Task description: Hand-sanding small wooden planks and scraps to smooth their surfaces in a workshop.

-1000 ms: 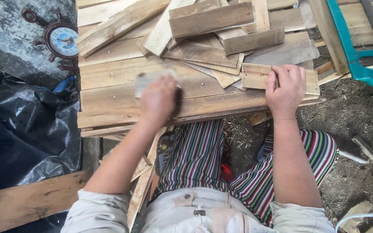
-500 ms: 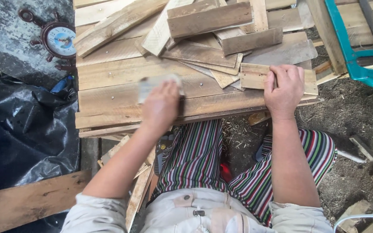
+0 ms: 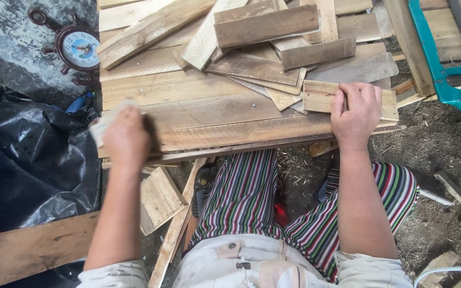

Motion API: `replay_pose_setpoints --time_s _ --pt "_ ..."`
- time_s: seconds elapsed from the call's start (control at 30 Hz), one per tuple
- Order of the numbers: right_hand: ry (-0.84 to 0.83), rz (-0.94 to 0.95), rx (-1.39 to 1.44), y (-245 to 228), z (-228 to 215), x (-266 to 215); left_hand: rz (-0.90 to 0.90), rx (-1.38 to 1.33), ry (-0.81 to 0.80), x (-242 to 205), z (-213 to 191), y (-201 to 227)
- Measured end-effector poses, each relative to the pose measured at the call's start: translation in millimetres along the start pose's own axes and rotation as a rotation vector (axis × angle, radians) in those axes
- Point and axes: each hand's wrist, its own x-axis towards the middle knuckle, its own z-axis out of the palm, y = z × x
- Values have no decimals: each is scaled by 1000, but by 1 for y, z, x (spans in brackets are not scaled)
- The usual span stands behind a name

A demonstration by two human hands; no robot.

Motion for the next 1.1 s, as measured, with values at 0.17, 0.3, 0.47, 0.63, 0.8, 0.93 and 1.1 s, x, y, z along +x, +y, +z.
replay_pose_setpoints --time_s 0.17,0.3,0.47,0.63,0.8,0.93,1.1 --pt "-1 -10 2 3 2 -1 253 -204 -88 35 -34 91" --pt "-3 -9 7 3 1 -1 383 -272 -80 52 -29 110" --pt "-4 -7 16 4 2 -2 371 -221 -133 63 -34 67" --pt "2 -10 11 3 1 0 286 -177 -138 62 -10 4" --pt "13 -4 11 9 6 -5 143 141 -64 43 -5 -45" --pt "-47 36 -182 -6 0 4 -135 -78 -449 43 2 -41" --pt "-62 50 -173 -10 -5 7 -22 247 -291 31 25 -21"
